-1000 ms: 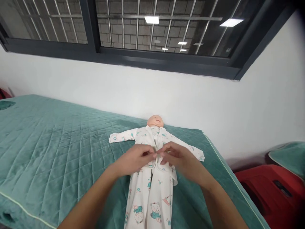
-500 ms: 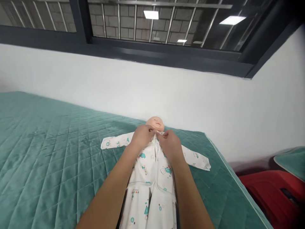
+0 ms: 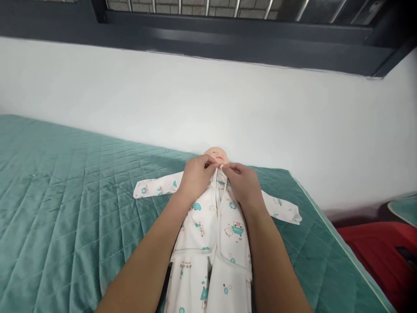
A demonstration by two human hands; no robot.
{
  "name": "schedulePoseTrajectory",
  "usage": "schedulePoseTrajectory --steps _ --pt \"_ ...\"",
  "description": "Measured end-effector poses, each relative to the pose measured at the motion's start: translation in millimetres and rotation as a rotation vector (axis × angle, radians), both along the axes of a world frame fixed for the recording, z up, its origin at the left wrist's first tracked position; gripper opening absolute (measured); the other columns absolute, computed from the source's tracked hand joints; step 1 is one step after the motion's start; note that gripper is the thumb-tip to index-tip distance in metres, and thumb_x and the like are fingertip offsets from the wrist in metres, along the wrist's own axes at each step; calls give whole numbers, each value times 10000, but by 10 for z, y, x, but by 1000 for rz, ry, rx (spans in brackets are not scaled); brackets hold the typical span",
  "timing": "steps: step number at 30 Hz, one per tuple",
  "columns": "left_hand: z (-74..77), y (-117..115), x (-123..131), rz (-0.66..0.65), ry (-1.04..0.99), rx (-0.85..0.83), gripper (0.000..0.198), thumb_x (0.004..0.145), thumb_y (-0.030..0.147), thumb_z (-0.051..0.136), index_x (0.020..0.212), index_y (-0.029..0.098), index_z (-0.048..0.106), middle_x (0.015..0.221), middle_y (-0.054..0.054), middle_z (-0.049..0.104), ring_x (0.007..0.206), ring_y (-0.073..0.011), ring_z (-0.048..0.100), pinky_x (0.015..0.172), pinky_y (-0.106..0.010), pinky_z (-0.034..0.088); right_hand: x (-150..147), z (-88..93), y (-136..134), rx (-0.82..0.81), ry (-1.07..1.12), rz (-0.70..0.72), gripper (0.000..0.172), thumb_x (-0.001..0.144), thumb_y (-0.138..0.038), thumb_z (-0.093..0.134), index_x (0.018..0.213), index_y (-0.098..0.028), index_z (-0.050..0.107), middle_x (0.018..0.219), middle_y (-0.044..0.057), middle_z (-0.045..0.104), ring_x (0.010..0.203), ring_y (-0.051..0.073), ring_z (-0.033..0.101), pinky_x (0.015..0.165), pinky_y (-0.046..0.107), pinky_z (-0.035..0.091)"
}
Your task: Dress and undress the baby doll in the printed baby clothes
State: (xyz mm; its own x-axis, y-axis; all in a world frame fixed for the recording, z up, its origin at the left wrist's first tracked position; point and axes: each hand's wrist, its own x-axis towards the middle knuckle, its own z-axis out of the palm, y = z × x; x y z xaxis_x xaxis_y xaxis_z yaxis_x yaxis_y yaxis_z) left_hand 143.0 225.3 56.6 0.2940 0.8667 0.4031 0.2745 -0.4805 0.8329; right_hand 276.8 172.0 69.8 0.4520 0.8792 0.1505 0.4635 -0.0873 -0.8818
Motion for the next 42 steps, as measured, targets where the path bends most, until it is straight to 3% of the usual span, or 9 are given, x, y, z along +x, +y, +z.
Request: schedulePoseTrajectory --steps 6,15,22,27,35,38,42 --pt "-7 -34 -9 -64 87 -32 158 859 192 579 899 211 731 863 -10 741 792 -162 651 724 -274 457 -25 -28 -79 -52 -97 48 206 769 -367 608 782 -217 749 768 11 733 734 192 627 672 302 425" --pt "-31 -10 -10 -62 39 -69 90 826 158 600 854 197 677 880 -13 727 810 -153 652 757 -277 476 43 -174 -45 116 187 155 240 770 -384 678 916 -208 751 941 35 748 897 204 663 800 314 477" --pt "-69 30 -54 -113 -1 -136 139 761 87 609 860 175 649 899 -31 711 809 -144 643 769 -275 491 18 -166 -30 -1 108 222 246 766 -379 693 938 -204 676 834 4 684 758 150 614 705 293 460" --pt "-55 20 -109 -211 -95 -285 202 791 121 595 971 183 660 948 -39 717 853 -150 656 801 -279 489 24 -147 -45 -103 72 249 310 744 -387 710 994 -224 625 798 -17 662 685 135 583 606 268 425" --pt "24 -40 -104 -200 -165 -444 239 785 156 620 1019 185 660 912 -33 715 808 -151 657 752 -272 479 -16 -133 -61 -117 -22 211 380 732 -359 698 1077 -264 573 786 -31 694 728 166 616 656 297 436" --pt "-9 -16 -84 -178 -139 -401 253 779 127 594 1015 185 665 898 -29 707 786 -148 653 749 -277 485 -33 -122 -73 -83 -36 209 391 737 -354 693 1100 -267 577 783 -33 691 747 169 619 684 303 439" --pt "-57 16 -75 -147 14 -178 284 795 84 535 981 204 712 1019 -44 686 876 -165 637 824 -311 493 -20 -102 -116 -51 9 242 376 740 -375 700 1073 -245 585 800 -18 688 753 167 619 670 292 436"
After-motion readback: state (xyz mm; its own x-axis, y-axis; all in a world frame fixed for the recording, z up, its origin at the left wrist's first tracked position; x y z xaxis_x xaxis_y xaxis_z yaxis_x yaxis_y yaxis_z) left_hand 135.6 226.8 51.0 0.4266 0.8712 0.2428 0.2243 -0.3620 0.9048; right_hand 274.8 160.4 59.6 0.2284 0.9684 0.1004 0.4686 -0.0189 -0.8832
